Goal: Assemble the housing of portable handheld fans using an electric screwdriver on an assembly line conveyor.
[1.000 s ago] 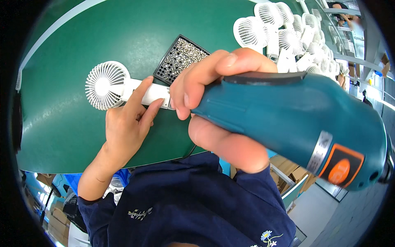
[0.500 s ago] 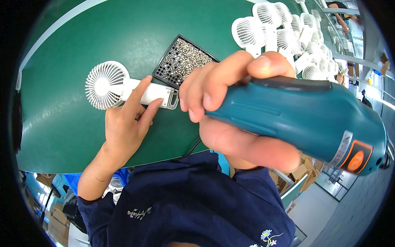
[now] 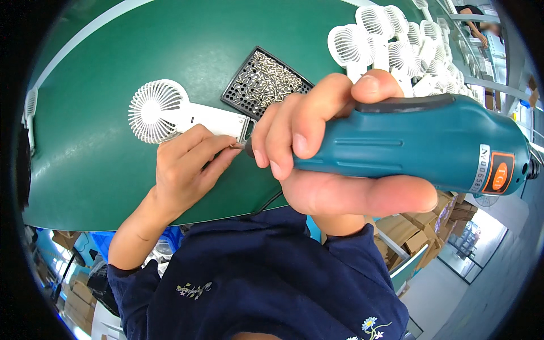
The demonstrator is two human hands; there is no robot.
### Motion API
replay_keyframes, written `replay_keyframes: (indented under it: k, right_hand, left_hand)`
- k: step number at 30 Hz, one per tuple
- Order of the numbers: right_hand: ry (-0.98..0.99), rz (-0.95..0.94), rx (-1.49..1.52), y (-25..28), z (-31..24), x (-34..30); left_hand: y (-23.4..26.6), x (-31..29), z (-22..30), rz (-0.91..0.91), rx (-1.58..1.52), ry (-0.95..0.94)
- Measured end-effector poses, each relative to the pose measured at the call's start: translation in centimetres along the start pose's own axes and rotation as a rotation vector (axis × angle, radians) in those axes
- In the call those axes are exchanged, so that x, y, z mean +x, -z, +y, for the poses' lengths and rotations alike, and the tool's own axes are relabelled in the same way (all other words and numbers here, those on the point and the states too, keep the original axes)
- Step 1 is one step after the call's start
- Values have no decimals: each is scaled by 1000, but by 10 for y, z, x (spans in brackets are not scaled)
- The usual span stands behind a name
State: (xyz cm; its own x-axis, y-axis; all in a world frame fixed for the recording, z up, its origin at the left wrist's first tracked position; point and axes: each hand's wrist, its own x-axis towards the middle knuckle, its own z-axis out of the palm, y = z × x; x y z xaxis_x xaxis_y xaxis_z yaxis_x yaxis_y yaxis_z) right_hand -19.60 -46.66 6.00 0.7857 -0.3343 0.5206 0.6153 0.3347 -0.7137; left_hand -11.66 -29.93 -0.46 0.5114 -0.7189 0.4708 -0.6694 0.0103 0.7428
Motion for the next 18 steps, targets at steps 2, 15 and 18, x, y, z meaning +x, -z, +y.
replay_keyframes:
  k: [2, 15, 18]
  right_hand:
    - [-11, 74, -7, -3, -1, -1]
    - [-127, 30, 137, 6, -1, 2]
    - [-127, 42, 148, 7, 1, 1]
  left_hand:
    - [5, -1, 1, -28, 49, -20]
    - [6, 0, 4, -135, 79, -124]
    - [7, -1, 4, -142, 85, -147]
